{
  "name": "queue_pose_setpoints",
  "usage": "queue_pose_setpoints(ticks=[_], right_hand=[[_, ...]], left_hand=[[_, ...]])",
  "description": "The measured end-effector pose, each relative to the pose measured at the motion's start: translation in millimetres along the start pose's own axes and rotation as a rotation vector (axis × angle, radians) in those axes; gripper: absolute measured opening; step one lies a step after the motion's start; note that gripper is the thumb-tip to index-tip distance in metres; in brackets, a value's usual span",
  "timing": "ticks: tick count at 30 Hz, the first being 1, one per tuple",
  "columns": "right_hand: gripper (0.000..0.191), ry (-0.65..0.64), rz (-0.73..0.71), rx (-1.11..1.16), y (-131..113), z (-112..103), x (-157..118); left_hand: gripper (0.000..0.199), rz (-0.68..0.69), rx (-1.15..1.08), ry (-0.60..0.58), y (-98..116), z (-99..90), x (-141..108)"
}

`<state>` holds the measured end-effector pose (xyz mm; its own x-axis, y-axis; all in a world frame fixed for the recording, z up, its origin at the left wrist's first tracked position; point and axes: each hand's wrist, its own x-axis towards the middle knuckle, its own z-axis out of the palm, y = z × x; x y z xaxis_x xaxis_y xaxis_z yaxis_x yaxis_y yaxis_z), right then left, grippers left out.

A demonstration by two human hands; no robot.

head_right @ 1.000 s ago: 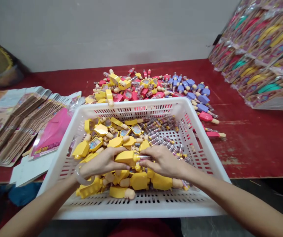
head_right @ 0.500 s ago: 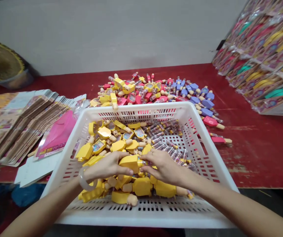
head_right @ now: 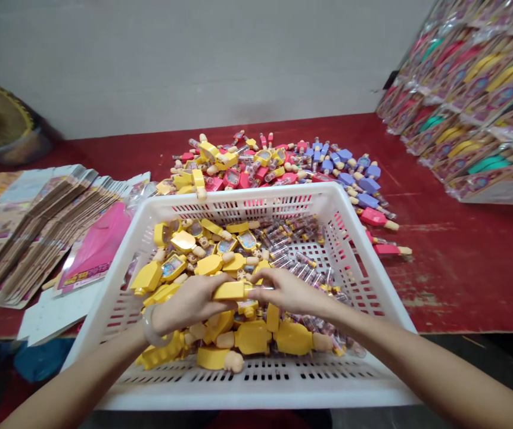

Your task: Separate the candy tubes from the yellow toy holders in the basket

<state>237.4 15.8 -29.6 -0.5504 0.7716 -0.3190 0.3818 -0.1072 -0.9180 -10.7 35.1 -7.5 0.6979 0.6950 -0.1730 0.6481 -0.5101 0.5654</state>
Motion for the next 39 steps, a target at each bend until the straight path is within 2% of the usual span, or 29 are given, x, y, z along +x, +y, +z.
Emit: queue_pose_setpoints(ticks=[2, 4, 7, 9, 11, 13, 15, 17, 19, 20, 22, 26, 28, 30, 32, 35, 37, 39], right_hand=[[0.035, 0.126, -0.146, -0.189, -0.4, -0.2, -1.8], [0.037, 0.105, -0.118, -0.169, 2.8, 3.4, -1.0], [0.057, -0.016, 0.04, -0.009, 11.9, -0.8, 9.3], [0.064, 0.043, 0.107, -0.097, 18.3, -18.0, 19.7], [0.059, 0.247, 0.193, -0.4, 25.5, -42.0, 28.9], [0.046, 0.437, 0.332, -0.705, 35.7, -62.3, 34.5], [0.034, 0.483, 0.462, -0.837, 49.6, -71.0, 35.9], [0.027, 0.462, 0.544, -0.862, 64.6, -68.8, 34.6], [0.023, 0.457, 0.585, -0.868, 75.1, -63.3, 32.8], [0.023, 0.468, 0.591, -0.862, 77.1, -61.9, 32.2], [0.021, 0.514, 0.583, -0.841, 73.1, -63.9, 32.2], [0.031, 0.627, 0.47, -0.765, 40.7, -77.5, 33.7], [0.03, 0.635, 0.304, -0.571, 22.4, -78.2, 33.0], [0.025, 0.608, 0.068, -0.287, 9.7, -72.1, 31.0], [0.025, 0.575, -0.111, -0.087, 3.5, -62.7, 28.1], [0.024, 0.581, -0.138, -0.05, 0.2, -50.7, 21.6], [0.024, 0.564, -0.138, -0.07, -2.9, -45.9, 14.9], [0.035, 0.512, -0.189, -0.127, -7.5, -42.1, 7.3]], left_hand=[[0.042, -0.105, -0.209, -0.112, 1.4, -4.8, 0.5], [0.042, -0.12, -0.286, -0.152, 3.0, -4.4, -1.0], [0.036, -0.1, -0.17, -0.026, 4.9, -0.7, -1.1], [0.034, -0.122, -0.079, 0.047, 5.4, -6.9, 6.7], [0.034, -0.185, 0.025, 0.117, 4.6, -27.4, 25.0], [0.034, -0.268, 0.2, 0.256, 1.8, -61.8, 52.6], [0.031, -0.34, 0.435, 0.455, -2.2, -101.7, 83.6], [0.033, -0.393, 0.527, 0.548, -5.1, -134.3, 109.8], [0.039, -0.428, 0.562, 0.605, -4.5, -148.0, 123.6], [0.042, -0.412, 0.573, 0.614, -2.8, -145.8, 124.3], [0.045, -0.325, 0.566, 0.541, 2.7, -123.6, 113.6], [0.03, -0.161, 0.479, 0.152, 10.3, -38.8, 67.5], [0.035, -0.047, 0.448, -0.011, 8.2, 0.7, 49.9], [0.055, 0.093, 0.405, -0.16, 3.7, 27.0, 41.9], [0.066, 0.178, 0.37, -0.227, 0.4, 38.1, 40.6], [0.06, 0.2, 0.345, -0.161, 2.8, 32.4, 39.2], [0.059, 0.14, 0.254, -0.022, 7.9, 19.9, 34.0], [0.059, 0.003, 0.083, 0.198, 13.3, 5.5, 25.7]])
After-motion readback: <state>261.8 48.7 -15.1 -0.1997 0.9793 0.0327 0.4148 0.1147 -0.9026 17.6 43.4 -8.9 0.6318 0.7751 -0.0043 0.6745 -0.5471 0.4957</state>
